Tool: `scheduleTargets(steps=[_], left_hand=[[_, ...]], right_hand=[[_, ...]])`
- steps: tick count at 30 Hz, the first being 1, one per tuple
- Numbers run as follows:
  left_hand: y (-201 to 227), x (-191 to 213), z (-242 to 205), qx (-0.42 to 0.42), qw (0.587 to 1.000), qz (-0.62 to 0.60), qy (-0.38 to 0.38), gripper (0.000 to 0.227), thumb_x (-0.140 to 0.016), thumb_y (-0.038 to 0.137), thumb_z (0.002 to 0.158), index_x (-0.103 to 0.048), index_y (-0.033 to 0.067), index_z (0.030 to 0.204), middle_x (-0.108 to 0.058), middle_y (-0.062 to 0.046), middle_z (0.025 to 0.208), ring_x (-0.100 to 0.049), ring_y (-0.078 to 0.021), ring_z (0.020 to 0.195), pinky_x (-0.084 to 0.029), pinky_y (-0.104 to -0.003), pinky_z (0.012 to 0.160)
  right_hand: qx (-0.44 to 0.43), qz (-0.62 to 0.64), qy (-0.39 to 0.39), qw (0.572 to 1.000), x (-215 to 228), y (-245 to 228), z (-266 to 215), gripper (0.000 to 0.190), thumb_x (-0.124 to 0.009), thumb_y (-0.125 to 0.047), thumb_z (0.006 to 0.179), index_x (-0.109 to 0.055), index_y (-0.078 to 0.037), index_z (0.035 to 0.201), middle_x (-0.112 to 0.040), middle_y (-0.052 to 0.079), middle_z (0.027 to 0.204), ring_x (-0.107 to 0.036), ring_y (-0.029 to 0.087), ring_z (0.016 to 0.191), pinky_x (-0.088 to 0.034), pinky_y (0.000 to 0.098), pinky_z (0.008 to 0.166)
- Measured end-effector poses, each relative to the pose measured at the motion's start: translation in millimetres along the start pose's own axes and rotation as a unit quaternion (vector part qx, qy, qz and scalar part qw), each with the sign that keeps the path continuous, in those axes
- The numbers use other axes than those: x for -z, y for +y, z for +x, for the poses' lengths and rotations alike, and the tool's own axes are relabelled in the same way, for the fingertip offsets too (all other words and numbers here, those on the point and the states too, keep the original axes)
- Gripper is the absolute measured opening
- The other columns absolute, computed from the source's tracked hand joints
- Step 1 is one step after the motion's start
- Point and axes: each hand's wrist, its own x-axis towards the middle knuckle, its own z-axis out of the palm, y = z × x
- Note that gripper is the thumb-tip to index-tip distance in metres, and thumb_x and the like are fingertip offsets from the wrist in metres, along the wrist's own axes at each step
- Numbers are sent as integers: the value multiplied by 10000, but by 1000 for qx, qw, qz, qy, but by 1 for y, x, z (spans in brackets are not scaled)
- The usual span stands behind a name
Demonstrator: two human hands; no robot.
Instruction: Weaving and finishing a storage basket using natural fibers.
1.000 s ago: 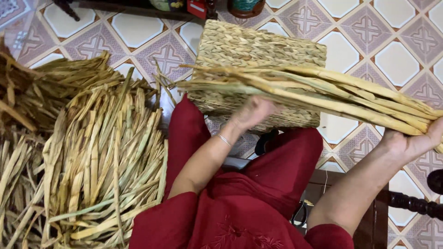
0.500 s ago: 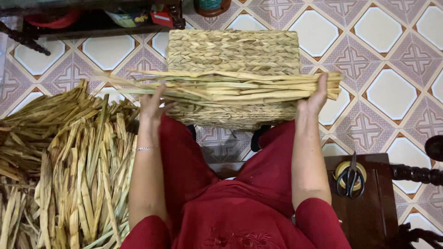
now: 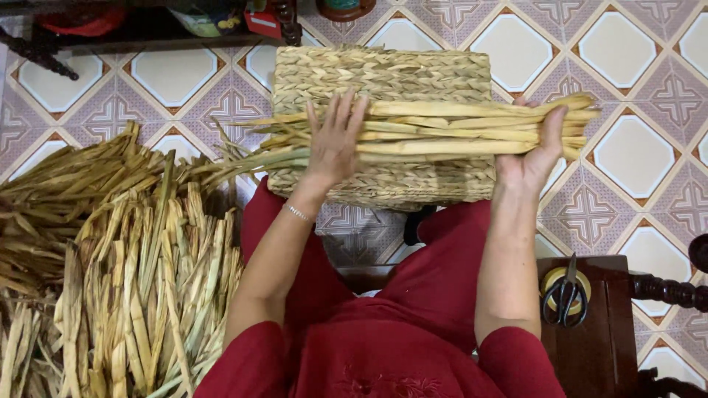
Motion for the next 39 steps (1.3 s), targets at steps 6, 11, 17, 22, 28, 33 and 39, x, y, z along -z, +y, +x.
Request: scheduleTargets(steps=[6,11,17,22,28,33,39], left_hand=[[-81,-60,-46,35,998,28,-43,451,-609,-54,875,-543,107,1291,-674,-93,1082,-663,-262,1053,-480,-510,1096],[-89,47,-22,-19,992,120,42,159,-669,56,1001,-618,94,1147,-598,-50,903,-592,-238,882,-490,-423,868],[-142,-11,-78,18,967,185,-171,97,-659,109,1037,-610,128,1119,-621,-66,999,-599,-232,964,-470,-449,947],[-114,4,-70,73,970,126,-197,572,-840,259,707,-607,142,1215,-610,-74,1134,-565,-279,1143,-429,-539,1007],[-110,24,-61,128,959,72,-241,966,-950,492,534,-558,179,1360,-552,-103,1255,-485,-334,1271,-247,-675,1127],[-77,57,-22,174,923,75,-335,1260,-927,624,459,-392,211,1522,-451,-119,1433,-375,-345,1391,-90,-718,1158],[-42,12,5,108,919,72,-373,1517,-929,680,396,-156,206,1612,-155,-142,1675,-79,-359,1544,17,-658,1171]], right_hand=[[-28,30,-96,994,-23,-9,-7,338,-872,-240,868,-634,-27,980,-688,143,946,-690,309,991,-580,518,1058],[-78,45,9,996,16,16,14,388,-854,-148,777,-690,-52,1115,-727,134,1127,-668,321,1140,-515,551,1136],[14,-149,62,987,51,49,20,596,-854,-100,789,-612,-20,1328,-680,130,1266,-642,289,1194,-478,501,1123],[152,-323,13,934,76,45,31,758,-887,-168,840,-476,-2,1455,-602,156,1400,-602,267,1269,-451,472,1171],[102,-408,49,906,113,-16,47,1003,-751,-547,849,-265,-49,1572,-408,170,1552,-446,320,1411,-409,569,1135],[-2,-411,-15,912,105,-52,60,1077,-438,-813,903,-242,-46,1633,-267,236,1676,-287,413,1545,-251,622,1195],[-41,-547,-84,832,68,-25,84,926,-174,-736,947,-173,-123,1641,-168,105,1705,-157,328,1566,-190,549,1225]])
